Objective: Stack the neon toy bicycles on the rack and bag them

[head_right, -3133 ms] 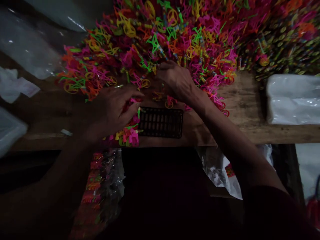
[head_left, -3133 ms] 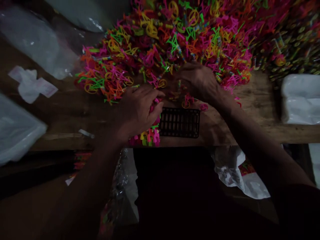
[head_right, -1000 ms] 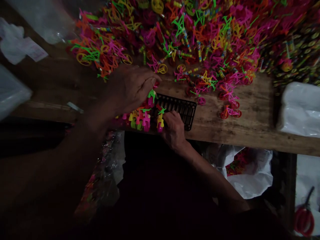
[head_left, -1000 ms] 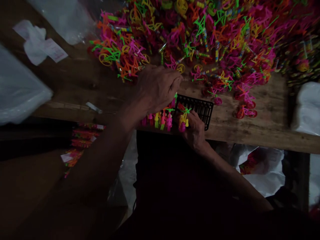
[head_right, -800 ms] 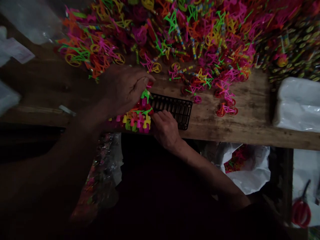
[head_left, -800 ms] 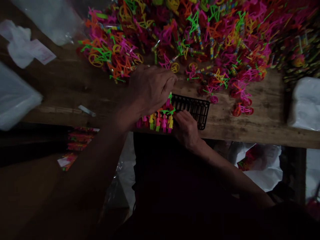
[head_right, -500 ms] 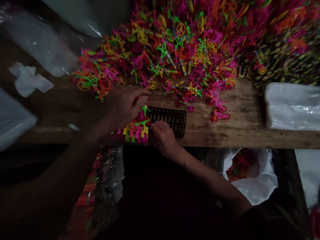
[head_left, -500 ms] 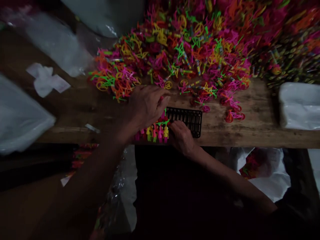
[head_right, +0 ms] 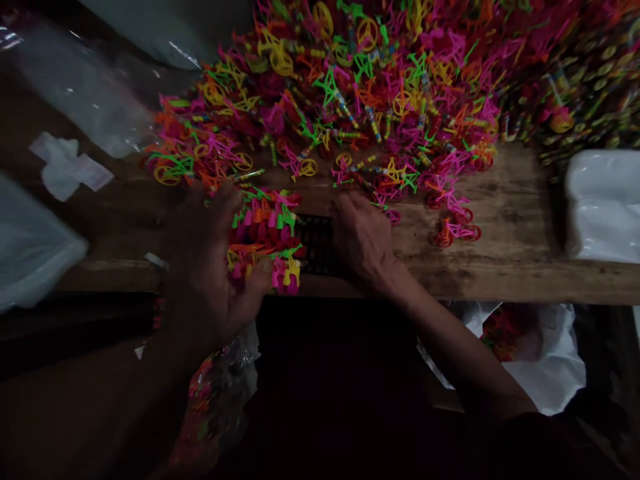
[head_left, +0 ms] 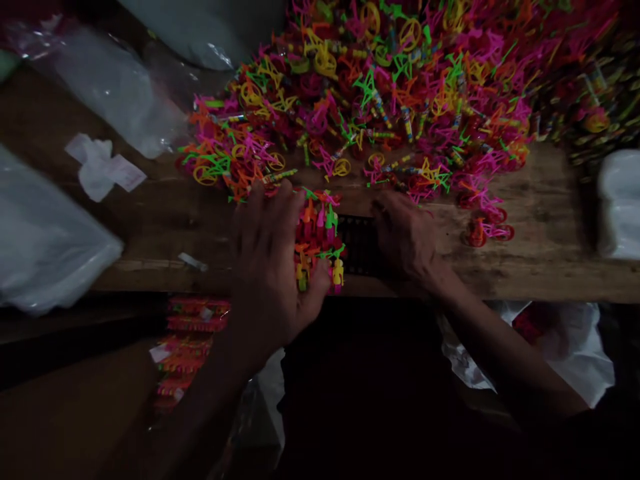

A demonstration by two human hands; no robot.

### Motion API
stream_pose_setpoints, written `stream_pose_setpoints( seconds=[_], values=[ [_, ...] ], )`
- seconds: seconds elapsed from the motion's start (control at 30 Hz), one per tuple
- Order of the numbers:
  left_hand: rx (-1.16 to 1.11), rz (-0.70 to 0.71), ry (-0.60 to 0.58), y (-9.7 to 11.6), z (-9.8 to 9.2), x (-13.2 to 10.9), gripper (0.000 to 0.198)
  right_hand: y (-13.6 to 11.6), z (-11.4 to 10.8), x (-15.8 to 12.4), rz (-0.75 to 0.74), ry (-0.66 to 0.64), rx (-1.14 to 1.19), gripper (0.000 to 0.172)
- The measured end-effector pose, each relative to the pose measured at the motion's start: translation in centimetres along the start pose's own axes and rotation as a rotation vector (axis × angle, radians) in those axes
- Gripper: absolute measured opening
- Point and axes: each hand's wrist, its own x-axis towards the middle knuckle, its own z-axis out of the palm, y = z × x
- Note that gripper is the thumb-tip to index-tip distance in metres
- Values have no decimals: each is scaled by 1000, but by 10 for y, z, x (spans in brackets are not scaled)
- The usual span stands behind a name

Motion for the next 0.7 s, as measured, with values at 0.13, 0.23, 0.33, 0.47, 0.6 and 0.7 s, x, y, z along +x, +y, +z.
stream_pose_setpoints(
  seconds=[0.13, 0.23, 0.33, 0.47, 0.6, 0.7],
  values=[
    [57, -84, -104, 16, 8, 9, 96, 36, 8, 49, -92, 95, -101, 22],
    [90, -141, -134, 20, 19, 15, 96, 57, 21, 70, -173, 57, -171, 23],
    [92, -131, -123, 17, 26, 15, 96, 62, 24, 78, -130, -6, -237, 23],
    [92, -113, -92, 5, 27, 10, 92, 57, -3, 87, -129, -223, -240, 26],
    [56, -83, -81, -8, 24, 6, 93, 43, -28, 81, -336, -328, -130, 23],
    [54, -73, -68, -12, 23, 4, 94, 26, -25, 58, -452, -386, -95, 21]
  ],
)
